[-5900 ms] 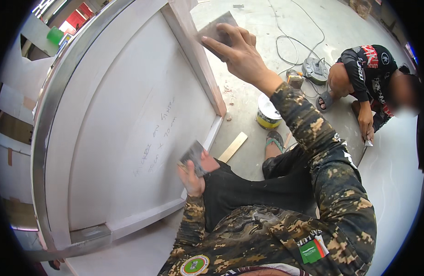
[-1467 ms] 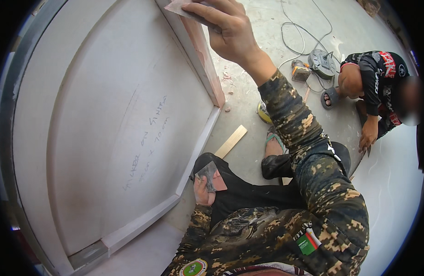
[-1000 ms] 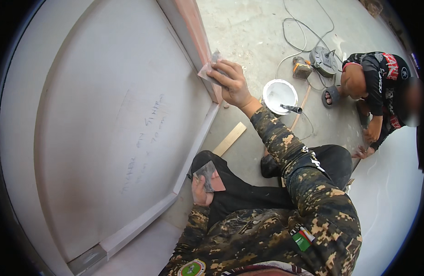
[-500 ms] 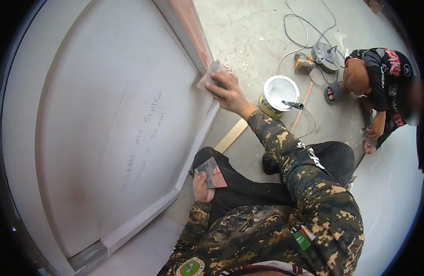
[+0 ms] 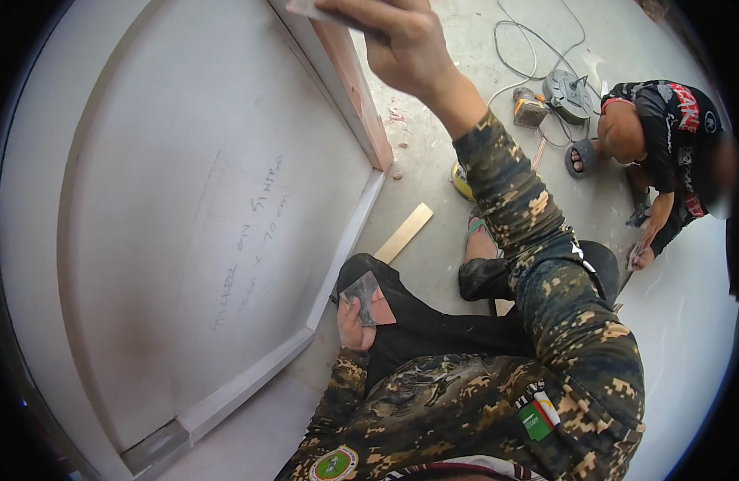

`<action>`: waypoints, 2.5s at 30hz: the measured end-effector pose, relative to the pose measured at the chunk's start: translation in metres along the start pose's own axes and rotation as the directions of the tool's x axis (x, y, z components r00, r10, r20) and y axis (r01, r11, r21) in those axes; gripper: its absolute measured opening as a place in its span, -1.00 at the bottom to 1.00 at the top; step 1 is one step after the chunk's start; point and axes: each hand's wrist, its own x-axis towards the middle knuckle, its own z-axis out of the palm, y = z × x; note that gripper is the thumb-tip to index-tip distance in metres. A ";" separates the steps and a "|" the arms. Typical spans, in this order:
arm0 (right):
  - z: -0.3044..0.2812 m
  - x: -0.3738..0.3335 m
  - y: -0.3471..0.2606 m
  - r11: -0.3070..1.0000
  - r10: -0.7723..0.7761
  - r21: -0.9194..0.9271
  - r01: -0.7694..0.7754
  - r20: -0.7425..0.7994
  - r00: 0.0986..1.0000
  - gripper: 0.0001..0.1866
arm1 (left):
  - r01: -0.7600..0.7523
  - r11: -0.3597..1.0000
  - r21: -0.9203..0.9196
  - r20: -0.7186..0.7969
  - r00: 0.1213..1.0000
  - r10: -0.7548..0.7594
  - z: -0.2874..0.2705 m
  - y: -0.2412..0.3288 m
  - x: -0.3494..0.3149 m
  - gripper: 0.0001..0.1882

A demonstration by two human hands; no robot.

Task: The person applies putty along the edges of a wooden structure using a putty knife, then scoops and mixes putty compound onto metal scrapers.

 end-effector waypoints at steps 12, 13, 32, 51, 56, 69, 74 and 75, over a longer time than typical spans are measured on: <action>0.031 -0.206 -0.023 0.897 0.438 -0.149 -0.416 0.177 0.881 -0.57 | -0.001 1.000 0.002 0.046 0.999 0.001 0.014 -0.002 0.023 -0.66; 0.021 -0.207 -0.021 0.899 0.437 -0.119 -0.421 0.239 0.867 -0.56 | 0.003 1.000 -0.002 0.058 0.998 -0.003 0.013 -0.003 0.022 -0.66; 0.030 -0.119 -0.035 0.822 0.568 0.077 -0.565 -0.191 0.800 -0.42 | -0.028 1.000 0.012 0.032 0.999 0.028 0.028 0.006 -0.019 -0.65; 0.012 -0.089 -0.007 0.953 0.254 -0.174 -0.247 0.017 0.967 -0.63 | -0.019 0.999 0.032 -0.033 0.999 0.020 0.038 0.015 0.005 -0.75; 0.017 -0.174 -0.012 0.913 0.390 -0.163 -0.373 0.091 0.916 -0.66 | 0.007 0.999 -0.045 0.129 0.992 -0.001 0.018 0.000 0.013 -0.65; 0.058 -0.178 -0.029 0.800 0.599 0.130 -0.586 -0.123 0.791 -0.49 | -0.018 0.999 0.039 -0.060 0.998 0.020 0.046 -0.005 0.011 -0.76; 0.034 -0.226 -0.040 0.804 0.589 -0.114 -0.583 0.026 0.808 -0.51 | 0.014 0.999 -0.037 0.120 0.993 -0.009 0.008 -0.007 0.004 -0.59; 0.032 -0.205 -0.036 0.834 0.539 -0.067 -0.548 -0.116 0.834 -0.62 | 0.017 0.999 -0.042 0.117 0.993 -0.012 0.004 -0.007 0.005 -0.59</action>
